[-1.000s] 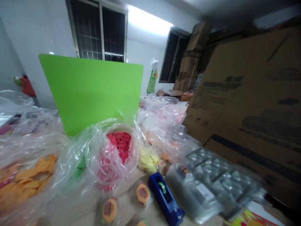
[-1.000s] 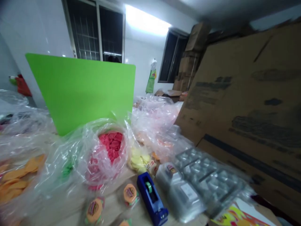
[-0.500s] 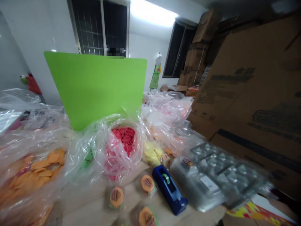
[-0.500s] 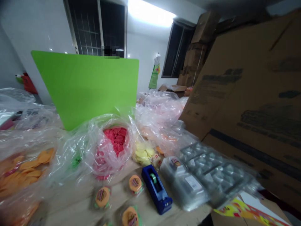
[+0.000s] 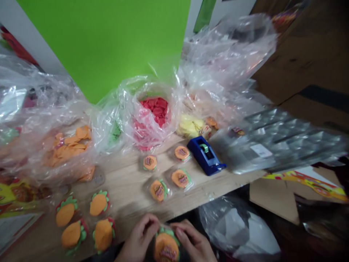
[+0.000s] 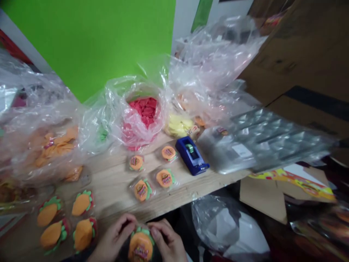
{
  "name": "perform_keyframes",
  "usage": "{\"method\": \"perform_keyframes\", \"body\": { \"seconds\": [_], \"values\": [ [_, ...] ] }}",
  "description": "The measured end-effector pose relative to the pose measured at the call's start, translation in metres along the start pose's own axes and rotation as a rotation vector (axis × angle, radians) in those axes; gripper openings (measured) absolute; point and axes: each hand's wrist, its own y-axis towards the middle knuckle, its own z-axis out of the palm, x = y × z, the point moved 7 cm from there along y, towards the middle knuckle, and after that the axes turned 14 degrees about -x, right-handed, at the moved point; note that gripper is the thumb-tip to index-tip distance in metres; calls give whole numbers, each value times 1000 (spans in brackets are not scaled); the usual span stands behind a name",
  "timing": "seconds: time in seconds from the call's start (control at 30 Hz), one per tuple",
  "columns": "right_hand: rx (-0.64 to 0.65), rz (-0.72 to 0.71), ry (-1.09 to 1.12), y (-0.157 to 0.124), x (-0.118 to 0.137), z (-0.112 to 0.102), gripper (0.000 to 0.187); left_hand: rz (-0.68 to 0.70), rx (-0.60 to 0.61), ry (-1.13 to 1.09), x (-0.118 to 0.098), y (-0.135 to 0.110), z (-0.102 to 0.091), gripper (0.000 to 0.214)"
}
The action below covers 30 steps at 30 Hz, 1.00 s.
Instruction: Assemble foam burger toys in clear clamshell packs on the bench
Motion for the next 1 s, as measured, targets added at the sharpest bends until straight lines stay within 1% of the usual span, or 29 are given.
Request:
{"method": "perform_keyframes", "body": {
  "seconds": [0.03, 0.07, 0.13, 0.2, 0.27, 0.33, 0.4, 0.47, 0.6, 0.67, 0.7, 0.8, 0.9, 1.0],
  "values": [
    [-19, 7, 32, -1, 4, 2, 34, 17, -21, -2, -7, 1, -4, 27],
    [-12, 11, 45, -2, 9, 7, 32, 44, -24, 12, -16, 1, -7, 25],
    [32, 16, 52, -3, 19, 17, 26, 119, 46, 75, -34, 2, -9, 23],
    [72, 52, 70, -3, 22, 25, 25, 151, 106, 102, -42, 3, -11, 22],
    [66, 111, 114, -3, 17, 27, 29, 111, 72, 88, -37, 4, -19, 21],
    [36, 150, 139, -4, 8, 25, 33, 44, 27, 89, -24, 2, -27, 21],
    [10, 165, 139, -7, 1, 22, 35, 9, 42, 105, -11, -3, -29, 22],
    [20, 171, 137, -9, -1, 21, 34, 12, 60, 105, -4, -8, -29, 24],
    [114, 110, 71, -7, 10, 25, 27, 77, 59, 106, -6, -12, -24, 24],
    [155, 88, 41, -7, 14, 27, 25, 79, 65, 97, -6, -12, -20, 24],
    [154, 92, 42, -7, 15, 27, 25, 63, 63, 87, -4, -12, -18, 24],
    [98, 115, 78, -10, 9, 24, 31, -3, 30, 57, 3, -13, -14, 26],
    [34, 123, 115, -14, 4, 20, 35, -51, -28, -4, 8, -15, -13, 27],
    [17, 138, 118, -14, 8, 16, 34, -96, -86, -52, 8, -15, -13, 28]
  ]
}}
